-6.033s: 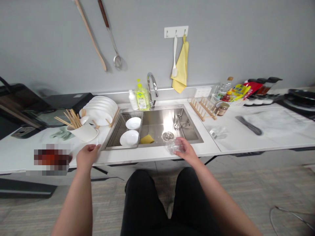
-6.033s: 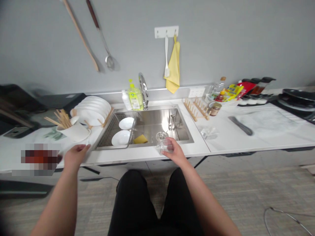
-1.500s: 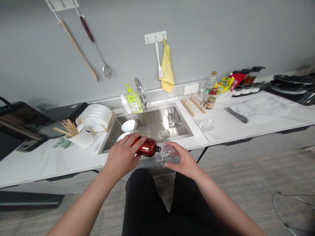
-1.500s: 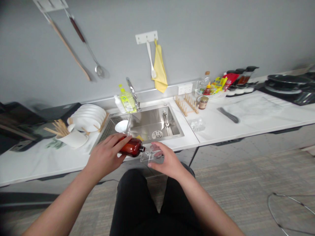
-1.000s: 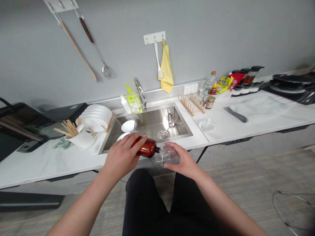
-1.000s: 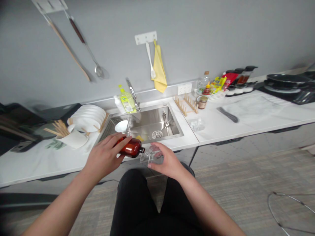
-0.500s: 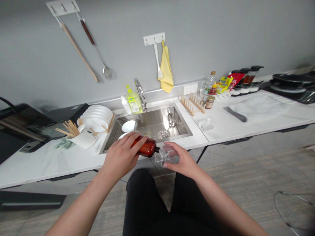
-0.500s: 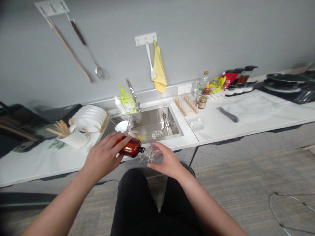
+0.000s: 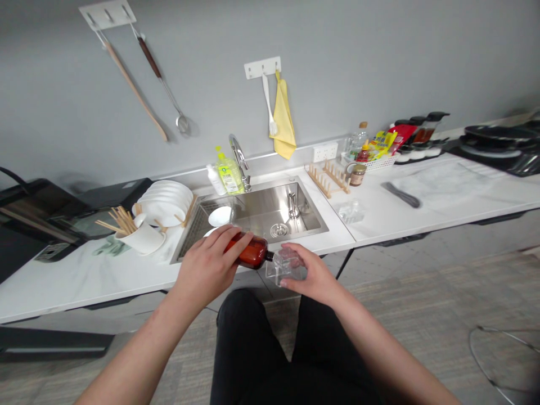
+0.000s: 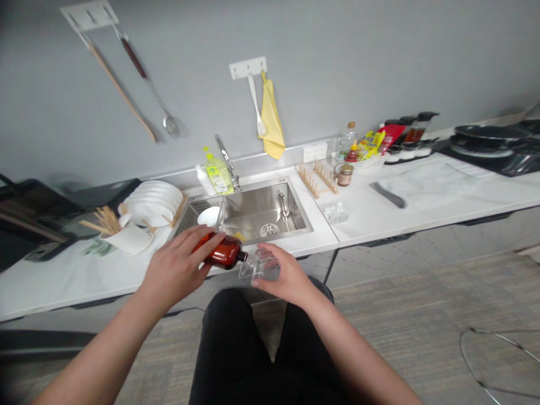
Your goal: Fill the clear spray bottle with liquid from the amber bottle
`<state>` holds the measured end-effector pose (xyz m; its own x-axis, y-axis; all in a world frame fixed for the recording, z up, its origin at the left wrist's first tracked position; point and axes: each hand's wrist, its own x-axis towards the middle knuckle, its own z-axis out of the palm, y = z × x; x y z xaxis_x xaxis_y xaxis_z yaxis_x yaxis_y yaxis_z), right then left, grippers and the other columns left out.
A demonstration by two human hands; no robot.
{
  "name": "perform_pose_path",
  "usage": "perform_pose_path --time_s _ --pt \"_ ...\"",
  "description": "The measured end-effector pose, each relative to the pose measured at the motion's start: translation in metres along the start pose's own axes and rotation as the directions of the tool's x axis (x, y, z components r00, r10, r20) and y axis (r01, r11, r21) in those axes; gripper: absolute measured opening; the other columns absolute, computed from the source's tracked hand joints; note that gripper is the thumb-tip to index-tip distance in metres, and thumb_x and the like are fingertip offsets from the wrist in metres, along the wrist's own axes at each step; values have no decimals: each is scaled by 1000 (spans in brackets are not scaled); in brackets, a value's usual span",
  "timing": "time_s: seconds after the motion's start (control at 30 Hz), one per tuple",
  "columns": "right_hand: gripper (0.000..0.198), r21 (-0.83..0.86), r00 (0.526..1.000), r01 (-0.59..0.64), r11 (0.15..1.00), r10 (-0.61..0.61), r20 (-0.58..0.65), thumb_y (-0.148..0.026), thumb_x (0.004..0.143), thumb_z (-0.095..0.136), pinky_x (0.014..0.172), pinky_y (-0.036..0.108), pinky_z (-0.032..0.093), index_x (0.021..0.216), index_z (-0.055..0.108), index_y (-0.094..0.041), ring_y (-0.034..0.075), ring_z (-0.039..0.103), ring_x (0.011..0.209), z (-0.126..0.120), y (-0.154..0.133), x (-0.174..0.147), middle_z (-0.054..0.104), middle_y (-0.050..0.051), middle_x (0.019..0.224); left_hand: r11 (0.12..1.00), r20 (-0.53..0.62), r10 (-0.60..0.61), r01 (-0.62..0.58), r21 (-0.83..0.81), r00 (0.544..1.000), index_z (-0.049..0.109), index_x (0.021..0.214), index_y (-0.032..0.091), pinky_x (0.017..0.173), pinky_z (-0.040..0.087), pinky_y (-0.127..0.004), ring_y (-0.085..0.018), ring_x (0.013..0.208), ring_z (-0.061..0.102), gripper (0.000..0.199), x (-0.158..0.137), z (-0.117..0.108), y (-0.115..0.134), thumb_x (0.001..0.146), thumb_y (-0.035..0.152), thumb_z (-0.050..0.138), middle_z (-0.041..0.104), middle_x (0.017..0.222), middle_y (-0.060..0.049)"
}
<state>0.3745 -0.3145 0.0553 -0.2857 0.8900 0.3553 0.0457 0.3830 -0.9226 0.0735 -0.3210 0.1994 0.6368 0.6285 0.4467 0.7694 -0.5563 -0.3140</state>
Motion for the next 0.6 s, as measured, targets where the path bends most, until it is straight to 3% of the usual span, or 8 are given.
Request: perform_pose_path --time_s 0.6 --pt "87 1 1000 -9 1000 9 6 -34 85 104 112 54 69 161 63 -33 36 79 138 1 -5 -7 77 13 154 1000 -12 10 -10 -21 1000 69 163 26 103 71 -58 -43 146 72 68 -3 -9 6 97 9 73 77 152 -20"
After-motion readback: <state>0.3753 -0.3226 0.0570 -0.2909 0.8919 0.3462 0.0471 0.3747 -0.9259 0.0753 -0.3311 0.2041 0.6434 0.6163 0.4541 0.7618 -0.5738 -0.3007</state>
